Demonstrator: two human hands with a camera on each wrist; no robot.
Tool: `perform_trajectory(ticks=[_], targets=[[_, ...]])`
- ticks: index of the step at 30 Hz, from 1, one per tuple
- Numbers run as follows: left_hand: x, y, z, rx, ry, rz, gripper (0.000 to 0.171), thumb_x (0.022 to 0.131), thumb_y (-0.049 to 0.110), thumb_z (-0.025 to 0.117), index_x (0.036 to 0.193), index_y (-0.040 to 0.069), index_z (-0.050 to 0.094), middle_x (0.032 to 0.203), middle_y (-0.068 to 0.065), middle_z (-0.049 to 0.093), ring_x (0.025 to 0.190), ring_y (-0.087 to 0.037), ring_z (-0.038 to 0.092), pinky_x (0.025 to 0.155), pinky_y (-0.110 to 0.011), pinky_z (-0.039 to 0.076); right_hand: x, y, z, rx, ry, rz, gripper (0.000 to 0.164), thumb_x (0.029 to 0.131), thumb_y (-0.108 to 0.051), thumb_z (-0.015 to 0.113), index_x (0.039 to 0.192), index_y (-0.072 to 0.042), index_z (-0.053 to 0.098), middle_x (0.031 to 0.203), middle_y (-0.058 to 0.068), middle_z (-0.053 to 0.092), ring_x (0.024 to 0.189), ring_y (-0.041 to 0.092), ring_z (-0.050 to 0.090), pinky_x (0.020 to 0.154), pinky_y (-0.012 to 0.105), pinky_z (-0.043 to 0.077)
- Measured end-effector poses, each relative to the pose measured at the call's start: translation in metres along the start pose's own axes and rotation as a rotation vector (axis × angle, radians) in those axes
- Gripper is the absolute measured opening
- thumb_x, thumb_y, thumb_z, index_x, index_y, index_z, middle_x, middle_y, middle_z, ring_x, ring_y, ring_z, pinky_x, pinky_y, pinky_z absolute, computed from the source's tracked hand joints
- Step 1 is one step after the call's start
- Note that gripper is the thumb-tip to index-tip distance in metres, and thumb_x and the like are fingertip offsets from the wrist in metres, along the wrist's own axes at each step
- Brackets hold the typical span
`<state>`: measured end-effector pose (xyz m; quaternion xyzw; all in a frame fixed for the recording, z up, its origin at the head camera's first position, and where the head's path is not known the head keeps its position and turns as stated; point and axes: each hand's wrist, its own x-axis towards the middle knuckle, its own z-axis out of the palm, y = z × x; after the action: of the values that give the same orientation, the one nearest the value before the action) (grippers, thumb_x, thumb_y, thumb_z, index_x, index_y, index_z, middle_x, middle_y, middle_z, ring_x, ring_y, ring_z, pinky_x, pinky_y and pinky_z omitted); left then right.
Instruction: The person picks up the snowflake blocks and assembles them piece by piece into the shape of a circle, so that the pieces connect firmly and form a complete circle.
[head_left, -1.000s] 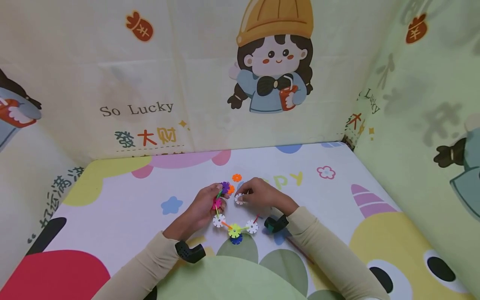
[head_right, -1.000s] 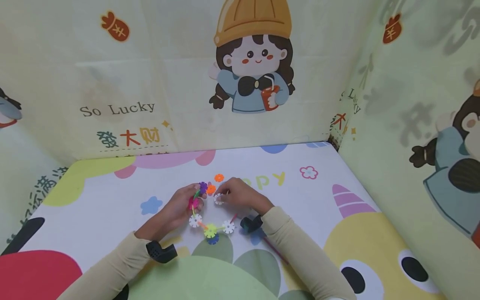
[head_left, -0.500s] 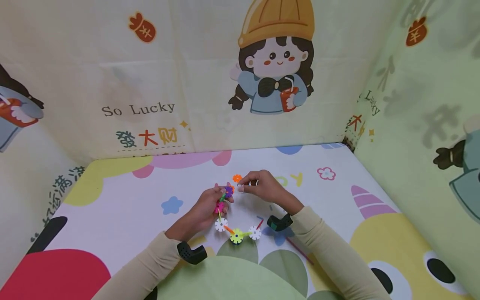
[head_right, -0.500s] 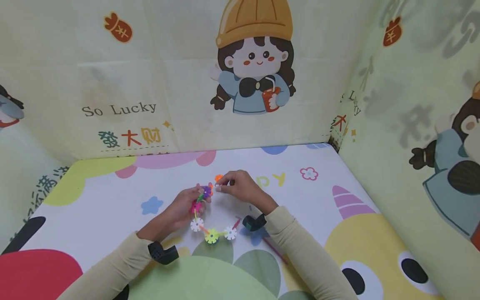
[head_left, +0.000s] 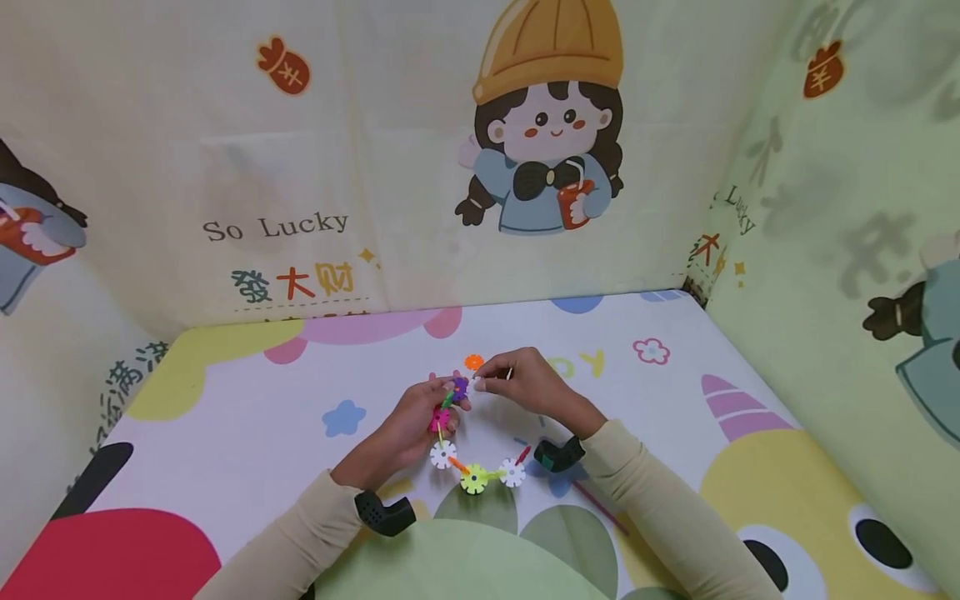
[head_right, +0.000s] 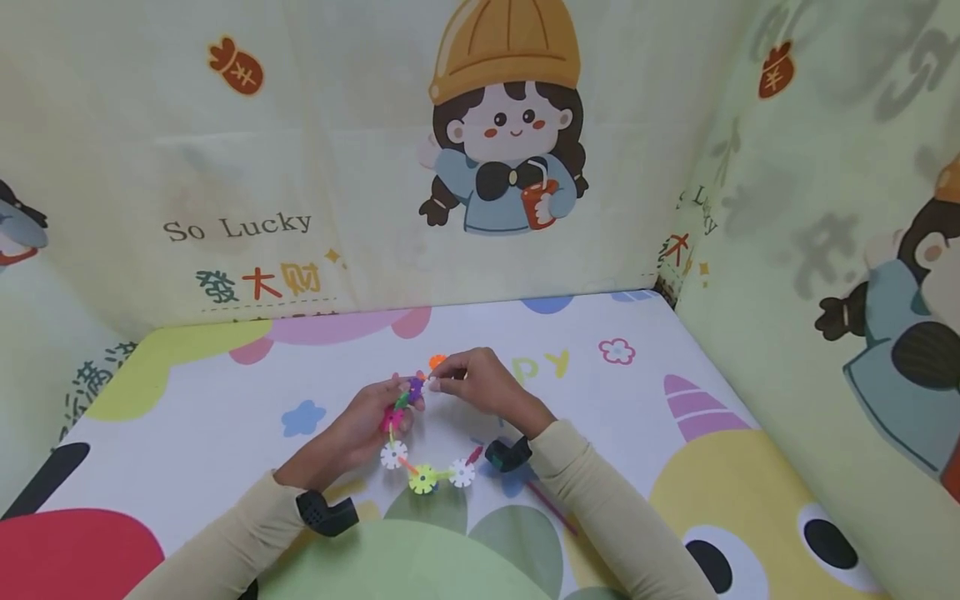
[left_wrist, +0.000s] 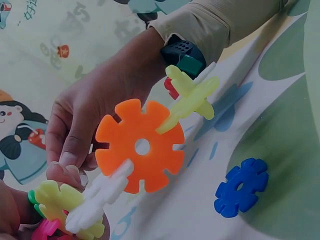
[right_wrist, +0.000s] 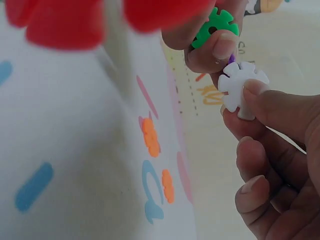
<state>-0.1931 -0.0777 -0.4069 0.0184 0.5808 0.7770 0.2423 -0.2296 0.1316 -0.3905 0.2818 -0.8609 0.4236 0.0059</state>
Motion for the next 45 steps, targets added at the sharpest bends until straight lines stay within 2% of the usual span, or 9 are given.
perform_trajectory(ticks=[9, 14, 22, 27, 32, 40, 45], targets=[[0.002, 0.001, 0.001, -0.023, 0.030, 0.002, 0.038, 0.107, 0.017, 0.037, 0.137, -0.005, 0.042, 0.088, -0.008, 0.062, 0.055, -0.011, 0.048, 0.054, -0.022, 0.045, -0.002, 0.001, -0.002, -0.013, 0.054, 0.009, 0.007, 0.086, -0.016, 0.076, 0.090, -0.010, 0.076, 0.076, -0.007, 0.069, 0.066, 0.013, 0.055, 0.058, 0.027, 0.049], [0.001, 0.002, 0.004, -0.021, 0.078, -0.002, 0.034, 0.106, 0.017, 0.041, 0.132, -0.003, 0.047, 0.086, -0.008, 0.064, 0.054, -0.012, 0.048, 0.053, -0.021, 0.044, -0.004, 0.000, -0.001, 0.008, 0.066, -0.037, 0.005, 0.085, -0.013, 0.077, 0.086, -0.009, 0.077, 0.076, -0.008, 0.069, 0.063, 0.011, 0.054, 0.055, 0.026, 0.048], [0.002, 0.000, 0.004, -0.013, 0.085, 0.011, 0.035, 0.106, 0.018, 0.040, 0.130, -0.006, 0.049, 0.081, -0.007, 0.063, 0.055, -0.011, 0.046, 0.053, -0.021, 0.042, -0.004, 0.000, 0.005, 0.052, 0.073, -0.095, 0.005, 0.084, -0.010, 0.077, 0.082, -0.006, 0.076, 0.076, -0.003, 0.071, 0.065, 0.007, 0.060, 0.057, 0.024, 0.050], [0.004, -0.001, 0.003, -0.016, 0.089, 0.033, 0.035, 0.106, 0.018, 0.041, 0.126, -0.009, 0.050, 0.078, -0.006, 0.063, 0.057, -0.010, 0.046, 0.052, -0.020, 0.041, -0.003, 0.001, 0.009, 0.031, 0.086, -0.138, 0.004, 0.084, -0.009, 0.077, 0.081, -0.006, 0.076, 0.074, -0.003, 0.071, 0.063, 0.005, 0.059, 0.056, 0.023, 0.049], [0.008, -0.006, 0.003, -0.027, 0.110, 0.040, 0.031, 0.106, 0.015, 0.041, 0.121, -0.010, 0.052, 0.078, -0.007, 0.061, 0.058, -0.010, 0.046, 0.052, -0.018, 0.040, -0.002, 0.003, 0.011, 0.001, 0.066, -0.166, 0.005, 0.085, -0.009, 0.076, 0.082, -0.005, 0.075, 0.075, -0.002, 0.071, 0.062, 0.004, 0.057, 0.055, 0.022, 0.048], [0.008, -0.003, 0.007, -0.025, 0.081, 0.049, 0.031, 0.106, 0.015, 0.041, 0.122, -0.009, 0.052, 0.079, -0.007, 0.062, 0.057, -0.010, 0.047, 0.052, -0.020, 0.041, -0.002, 0.005, 0.005, 0.000, 0.074, -0.226, 0.006, 0.085, -0.009, 0.076, 0.082, -0.003, 0.075, 0.076, -0.001, 0.071, 0.062, 0.005, 0.059, 0.055, 0.023, 0.048], [0.002, 0.002, 0.004, -0.004, 0.073, 0.014, 0.034, 0.105, 0.021, 0.042, 0.126, -0.005, 0.050, 0.082, -0.007, 0.062, 0.055, -0.013, 0.048, 0.052, -0.022, 0.042, 0.000, 0.002, 0.001, -0.013, -0.017, -0.176, 0.007, 0.086, -0.013, 0.076, 0.089, -0.007, 0.075, 0.078, -0.006, 0.069, 0.062, 0.007, 0.055, 0.055, 0.023, 0.047]])
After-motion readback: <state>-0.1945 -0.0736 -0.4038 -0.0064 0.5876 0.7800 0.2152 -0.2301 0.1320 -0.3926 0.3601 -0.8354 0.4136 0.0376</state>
